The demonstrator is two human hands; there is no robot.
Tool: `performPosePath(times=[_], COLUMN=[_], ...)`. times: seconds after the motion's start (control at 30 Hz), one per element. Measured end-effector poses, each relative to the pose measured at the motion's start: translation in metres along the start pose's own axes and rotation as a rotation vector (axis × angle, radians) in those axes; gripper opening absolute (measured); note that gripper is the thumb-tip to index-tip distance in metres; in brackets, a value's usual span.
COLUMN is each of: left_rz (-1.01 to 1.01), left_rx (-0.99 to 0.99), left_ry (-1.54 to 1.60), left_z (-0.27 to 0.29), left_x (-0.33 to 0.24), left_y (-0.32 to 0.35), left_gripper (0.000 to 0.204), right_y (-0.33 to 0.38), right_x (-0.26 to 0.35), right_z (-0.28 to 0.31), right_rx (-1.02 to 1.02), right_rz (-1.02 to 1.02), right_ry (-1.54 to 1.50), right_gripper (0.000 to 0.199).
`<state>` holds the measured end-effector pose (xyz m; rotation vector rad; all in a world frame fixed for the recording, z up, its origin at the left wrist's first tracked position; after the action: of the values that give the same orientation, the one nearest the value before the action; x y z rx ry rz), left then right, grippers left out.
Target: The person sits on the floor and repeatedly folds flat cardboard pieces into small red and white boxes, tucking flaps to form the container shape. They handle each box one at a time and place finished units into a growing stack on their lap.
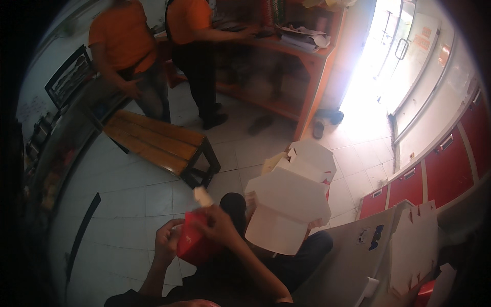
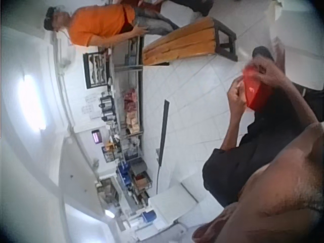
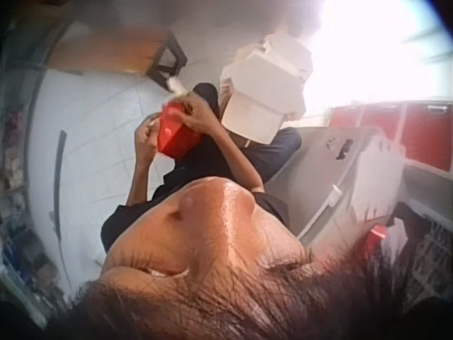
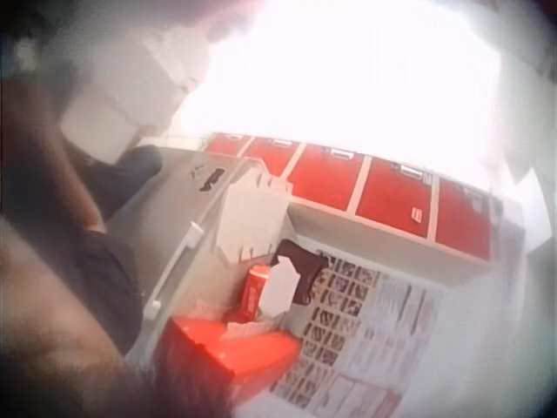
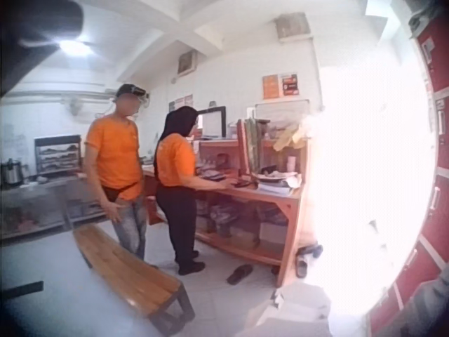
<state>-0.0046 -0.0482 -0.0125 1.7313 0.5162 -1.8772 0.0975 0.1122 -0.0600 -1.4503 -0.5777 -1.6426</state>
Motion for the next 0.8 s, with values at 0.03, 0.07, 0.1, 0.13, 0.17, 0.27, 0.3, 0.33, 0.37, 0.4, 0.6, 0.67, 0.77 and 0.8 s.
performPosePath(times=[0.03,0.07,0.1,0.13,0.17,0.27,0.3,0.33,0.37,0.4,0.6,0.67,0.77,0.8], left_rz=[0.056,0.065,0.082,0.099,0.116,0.083,0.082,0.077,0.073,0.054,-0.024,-0.050,-0.132,-0.118], left_rx=[-0.022,-0.016,-0.001,0.015,0.033,0.122,0.131,0.140,0.150,0.168,0.230,0.258,0.264,0.255], left_ry=[0.039,-0.042,-0.035,-0.029,-0.022,-0.006,0.014,0.030,0.047,0.041,0.054,-0.038,-0.113,-0.070], left_z=[0.001,0.009,0.009,0.009,0.008,0.005,0.001,-0.005,-0.008,-0.008,-0.016,-0.015,-0.010,-0.011], left_x=[0.003,0.012,0.014,0.016,0.018,0.015,0.008,-0.004,-0.011,-0.012,-0.026,-0.029,-0.026,-0.026], left_y=[0.004,0.005,0.007,0.009,0.010,0.007,0.005,0.003,0.001,-0.001,-0.013,-0.015,-0.020,-0.020], left_gripper=[0.033,0.041,0.040,0.040,0.039,0.044,0.045,0.047,0.048,0.050,0.057,0.058,0.058,0.058], right_y=[0.008,0.015,0.023,0.027,0.029,0.029,0.029,0.027,0.025,0.023,0.016,0.017,0.017,0.018], right_x=[0.000,0.004,0.006,0.008,0.008,0.012,0.014,0.016,0.021,0.030,0.037,0.043,0.038,0.036], right_z=[-0.006,-0.009,-0.013,-0.014,-0.011,-0.002,-0.001,0.000,0.007,0.015,0.018,0.023,0.026,0.025], right_rx=[0.084,0.167,0.251,0.262,0.203,0.116,0.142,0.168,0.191,0.215,0.196,0.117,0.053,0.042], right_rz=[-0.034,-0.068,-0.113,-0.154,-0.190,-0.188,-0.127,-0.061,-0.058,-0.056,-0.021,-0.074,-0.016,0.022], right_ry=[-0.073,-0.146,-0.218,-0.256,-0.200,-0.121,-0.155,-0.190,-0.198,-0.216,-0.203,-0.218,-0.267,-0.294], right_gripper=[0.041,0.042,0.042,0.043,0.043,0.041,0.038,0.036,0.032,0.028,0.012,0.011,0.010,0.010])
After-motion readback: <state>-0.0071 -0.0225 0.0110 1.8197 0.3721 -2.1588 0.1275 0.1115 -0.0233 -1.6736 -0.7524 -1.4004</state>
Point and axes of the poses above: each hand's wrist, its own y-axis away from the middle knuckle, its own z-axis out of the back of the hand, x = y × z, the point moved 3 cm from there along -y, towards the middle knuckle, and after that the axes turned 3 degrees about -z, right-handed, at the moved point
